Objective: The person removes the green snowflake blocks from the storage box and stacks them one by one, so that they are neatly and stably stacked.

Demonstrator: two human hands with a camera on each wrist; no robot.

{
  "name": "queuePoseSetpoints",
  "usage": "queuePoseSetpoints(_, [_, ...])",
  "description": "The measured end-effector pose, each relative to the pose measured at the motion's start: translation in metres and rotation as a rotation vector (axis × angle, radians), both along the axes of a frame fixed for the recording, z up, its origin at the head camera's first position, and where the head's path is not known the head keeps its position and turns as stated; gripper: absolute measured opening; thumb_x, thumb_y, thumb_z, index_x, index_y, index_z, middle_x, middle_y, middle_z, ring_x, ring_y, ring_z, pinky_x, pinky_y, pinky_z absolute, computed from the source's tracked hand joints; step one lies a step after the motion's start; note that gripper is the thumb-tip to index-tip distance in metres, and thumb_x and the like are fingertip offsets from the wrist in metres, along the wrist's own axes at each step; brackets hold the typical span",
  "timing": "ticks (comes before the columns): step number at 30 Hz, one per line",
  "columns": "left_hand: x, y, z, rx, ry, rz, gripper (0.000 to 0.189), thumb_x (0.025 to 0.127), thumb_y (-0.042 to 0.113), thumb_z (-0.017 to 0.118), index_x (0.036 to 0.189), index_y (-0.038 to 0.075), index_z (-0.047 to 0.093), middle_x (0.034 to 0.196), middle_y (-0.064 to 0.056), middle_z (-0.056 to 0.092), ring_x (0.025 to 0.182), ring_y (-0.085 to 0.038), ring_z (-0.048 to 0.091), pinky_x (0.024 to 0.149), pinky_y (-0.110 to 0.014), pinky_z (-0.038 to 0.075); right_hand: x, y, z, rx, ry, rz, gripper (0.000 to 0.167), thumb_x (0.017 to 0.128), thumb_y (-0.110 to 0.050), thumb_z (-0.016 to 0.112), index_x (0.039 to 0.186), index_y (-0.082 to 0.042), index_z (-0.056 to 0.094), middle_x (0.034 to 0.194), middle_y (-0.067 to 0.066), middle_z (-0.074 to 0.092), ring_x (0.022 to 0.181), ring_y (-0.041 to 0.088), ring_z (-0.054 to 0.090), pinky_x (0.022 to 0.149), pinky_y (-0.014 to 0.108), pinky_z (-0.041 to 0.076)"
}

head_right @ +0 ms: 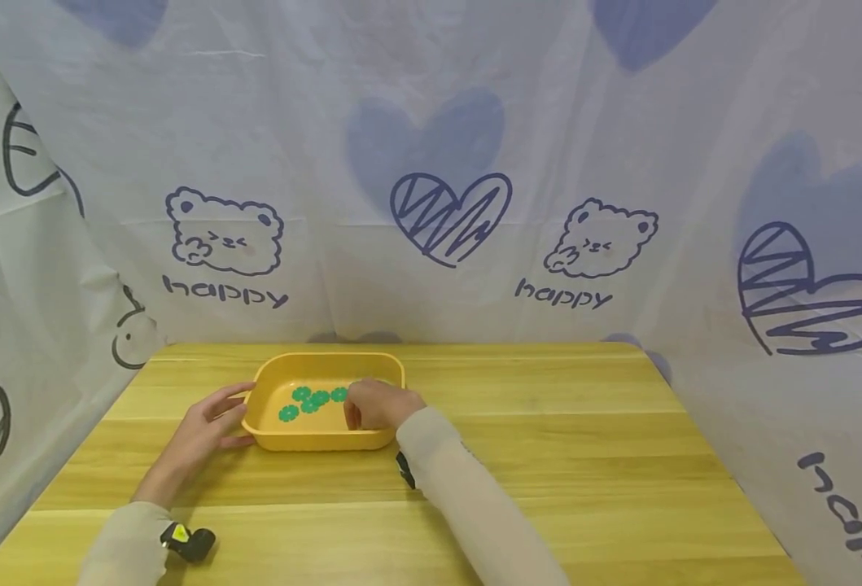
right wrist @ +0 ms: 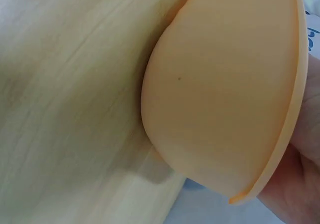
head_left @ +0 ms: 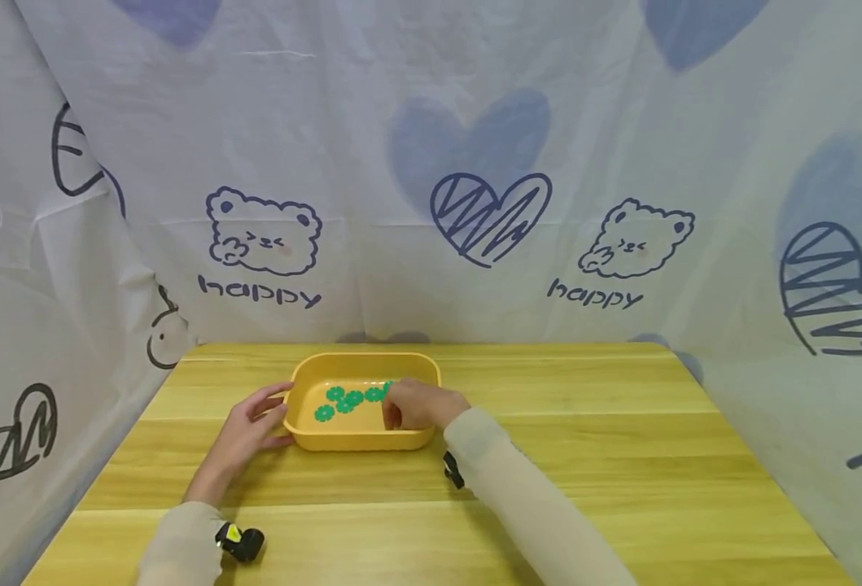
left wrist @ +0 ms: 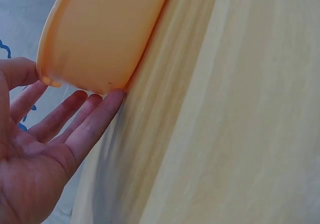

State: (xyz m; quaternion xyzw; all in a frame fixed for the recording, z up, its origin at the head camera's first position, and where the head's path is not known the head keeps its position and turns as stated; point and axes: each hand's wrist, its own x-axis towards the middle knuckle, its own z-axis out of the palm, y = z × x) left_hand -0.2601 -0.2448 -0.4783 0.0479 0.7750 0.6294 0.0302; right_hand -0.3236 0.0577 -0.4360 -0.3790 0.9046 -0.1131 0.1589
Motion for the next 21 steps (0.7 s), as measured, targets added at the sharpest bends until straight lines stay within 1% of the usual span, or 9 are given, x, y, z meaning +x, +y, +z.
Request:
queuePoseSetpoints(3, [-0.0005, 0.0001, 0.0001, 0.001, 0.005, -0.004, 0.049, 0.11, 0.015, 0.048, 0.156, 0.001, 0.038, 0.151, -0.034, 0.042, 0.124, -0.031, 0.058, 0.089, -0.043, 0.066, 0.0006, 0.0009, 0.0014, 0.015, -0.014, -0.019, 0.04, 0.093, 0.015, 0.057, 0.095, -0.018, 0.08, 0.095, -0.006, 0.074, 0.085, 0.007, 0.062, 0.078, 0.017, 0.058])
queuePoseSetpoints(6, [-0.0011, -0.0001, 0.0, 0.002, 0.007, -0.007, 0.049, 0.11, 0.015, 0.048, 0.156, 0.001, 0.038, 0.151, -0.034, 0.042, 0.125, -0.032, 0.058, 0.089, -0.043, 0.066, 0.0006, 0.0018, 0.0029, 0.034, -0.007, -0.028, 0.041, 0.093, 0.016, 0.057, 0.097, -0.018, 0.081, 0.096, -0.005, 0.074, 0.086, 0.007, 0.063, 0.077, 0.017, 0.058])
queuePoseSetpoints(8, [-0.0013, -0.0003, -0.0002, 0.0, 0.006, -0.007, 0.049, 0.11, 0.015, 0.048, 0.156, 0.001, 0.038, 0.152, -0.034, 0.042, 0.126, -0.033, 0.057, 0.089, -0.044, 0.066, 0.0, 0.0023, 0.0028, 0.042, 0.011, -0.027, 0.037, 0.093, 0.013, 0.06, 0.097, -0.017, 0.081, 0.097, -0.005, 0.074, 0.086, 0.008, 0.064, 0.075, 0.016, 0.057])
queuePoseSetpoints(11, [-0.0012, 0.0, -0.0005, -0.008, -0.003, -0.004, 0.049, 0.11, 0.016, 0.048, 0.156, 0.002, 0.038, 0.152, -0.033, 0.042, 0.127, -0.035, 0.057, 0.089, -0.044, 0.066, -0.0013, 0.0032, 0.0018, 0.04, 0.043, -0.015, 0.025, 0.093, 0.006, 0.067, 0.097, -0.015, 0.081, 0.098, -0.003, 0.075, 0.086, 0.008, 0.064, 0.074, 0.016, 0.057])
queuePoseSetpoints(14, [-0.0004, 0.001, -0.0005, -0.018, -0.012, 0.002, 0.049, 0.11, 0.017, 0.048, 0.157, 0.003, 0.038, 0.153, -0.033, 0.042, 0.13, -0.039, 0.055, 0.089, -0.043, 0.066, -0.0026, 0.0042, 0.0, 0.024, 0.053, -0.011, 0.016, 0.092, 0.001, 0.073, 0.096, -0.012, 0.081, 0.097, -0.001, 0.076, 0.084, 0.008, 0.064, 0.072, 0.015, 0.056])
queuePoseSetpoints(18, [0.0005, 0.0019, -0.0006, -0.029, -0.02, 0.017, 0.049, 0.11, 0.017, 0.049, 0.157, 0.004, 0.039, 0.154, -0.033, 0.042, 0.133, -0.043, 0.053, 0.089, -0.043, 0.066, -0.0034, 0.0046, -0.0013, 0.008, 0.057, -0.007, 0.012, 0.091, -0.001, 0.076, 0.095, -0.01, 0.081, 0.096, 0.002, 0.076, 0.083, 0.009, 0.064, 0.071, 0.016, 0.056])
queuePoseSetpoints(21, [0.0014, 0.0021, 0.0005, -0.036, -0.024, 0.021, 0.05, 0.11, 0.017, 0.049, 0.157, 0.005, 0.039, 0.154, -0.033, 0.042, 0.133, -0.043, 0.053, 0.089, -0.043, 0.066, -0.0029, 0.0042, -0.001, 0.006, 0.063, -0.003, 0.011, 0.091, -0.002, 0.077, 0.097, -0.01, 0.082, 0.1, 0.003, 0.077, 0.087, 0.011, 0.066, 0.073, 0.017, 0.058])
